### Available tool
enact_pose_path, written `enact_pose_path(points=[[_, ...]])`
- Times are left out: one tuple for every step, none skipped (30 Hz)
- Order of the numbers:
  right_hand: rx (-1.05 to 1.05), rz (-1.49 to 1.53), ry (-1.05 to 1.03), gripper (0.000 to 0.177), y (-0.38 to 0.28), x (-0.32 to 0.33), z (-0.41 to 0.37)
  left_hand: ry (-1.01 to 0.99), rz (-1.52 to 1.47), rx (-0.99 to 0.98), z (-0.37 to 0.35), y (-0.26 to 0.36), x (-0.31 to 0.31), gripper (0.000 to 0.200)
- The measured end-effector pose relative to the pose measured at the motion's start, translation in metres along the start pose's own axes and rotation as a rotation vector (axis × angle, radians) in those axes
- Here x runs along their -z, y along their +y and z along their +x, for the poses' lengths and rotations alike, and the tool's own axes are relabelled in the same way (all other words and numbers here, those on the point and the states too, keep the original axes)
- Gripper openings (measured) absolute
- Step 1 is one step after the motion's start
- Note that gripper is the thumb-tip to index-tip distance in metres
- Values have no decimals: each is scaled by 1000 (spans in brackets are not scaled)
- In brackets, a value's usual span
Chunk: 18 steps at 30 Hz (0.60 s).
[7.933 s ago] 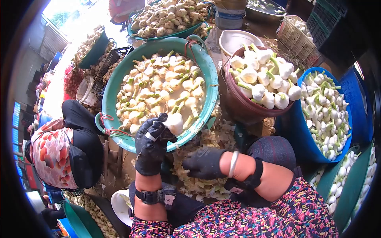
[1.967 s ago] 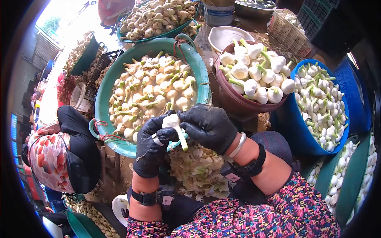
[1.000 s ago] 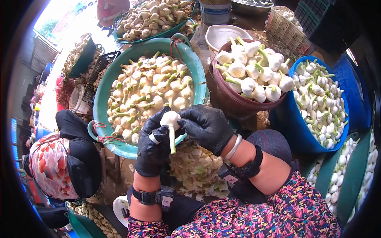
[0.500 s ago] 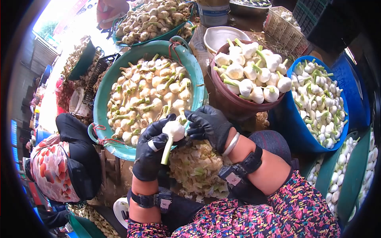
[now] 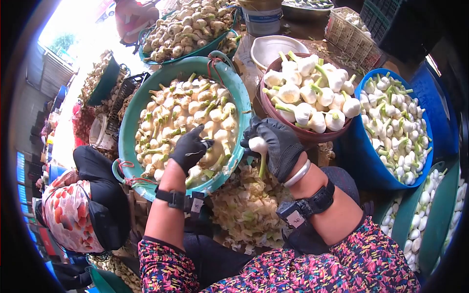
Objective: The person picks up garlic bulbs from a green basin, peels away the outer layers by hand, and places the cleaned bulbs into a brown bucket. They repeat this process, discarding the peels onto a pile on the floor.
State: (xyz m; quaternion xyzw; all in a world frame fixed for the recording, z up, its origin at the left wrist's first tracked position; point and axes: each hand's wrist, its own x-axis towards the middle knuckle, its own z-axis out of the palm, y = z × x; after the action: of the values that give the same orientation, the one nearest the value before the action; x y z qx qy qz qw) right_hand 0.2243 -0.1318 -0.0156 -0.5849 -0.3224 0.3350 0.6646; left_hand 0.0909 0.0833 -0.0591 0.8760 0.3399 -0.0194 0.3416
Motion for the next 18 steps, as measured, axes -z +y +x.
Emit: enact_pose_path(points=[[-351,600,112,21,-1,-9,5,20,189,-5,12,-1,-10,67],[-347,601,113,21,-5,-10,5,41,378,-11,22,0,-18,79],[-350,502,88,22,-13,-9,4,-8,374,71,29,-1,-22,89],[-353,402,65,22,-16,-8,4,-50,396,114,36,-3,-26,84],[-339,443,72,24,-9,-7,6,-32,395,93,39,-6,-29,77],[-340,443,74,24,-2,-6,8,-14,394,76,42,-13,-31,71],[-288,433,67,26,4,-5,10,-16,395,76,45,-26,-32,71],[-236,424,60,28,8,-5,11,37,291,-15,50,-48,-32,60],[-237,429,57,28,7,-6,12,91,188,-104,46,-51,-27,51],[-260,411,52,29,5,-8,12,116,-100,-61,40,-54,-24,35],[-281,394,47,31,4,-10,12,180,-141,-110,32,-57,-17,32],[-281,399,42,31,5,-14,12,243,-181,-158,22,-52,-8,30],[-317,384,-13,34,9,-21,11,295,-147,-196,7,-49,1,27],[-351,366,-68,38,10,-27,11,301,-123,-216,-11,-36,11,27],[-325,185,-125,50,2,-33,9,287,-139,-214,-29,-19,19,27],[-228,-96,-166,64,2,-35,8,270,-156,-210,-49,-2,24,26],[-95,-161,-168,68,16,-44,7,279,-65,-241,-67,13,27,25],[42,-228,-169,73,18,-53,8,217,-298,-224,-78,10,23,27]])
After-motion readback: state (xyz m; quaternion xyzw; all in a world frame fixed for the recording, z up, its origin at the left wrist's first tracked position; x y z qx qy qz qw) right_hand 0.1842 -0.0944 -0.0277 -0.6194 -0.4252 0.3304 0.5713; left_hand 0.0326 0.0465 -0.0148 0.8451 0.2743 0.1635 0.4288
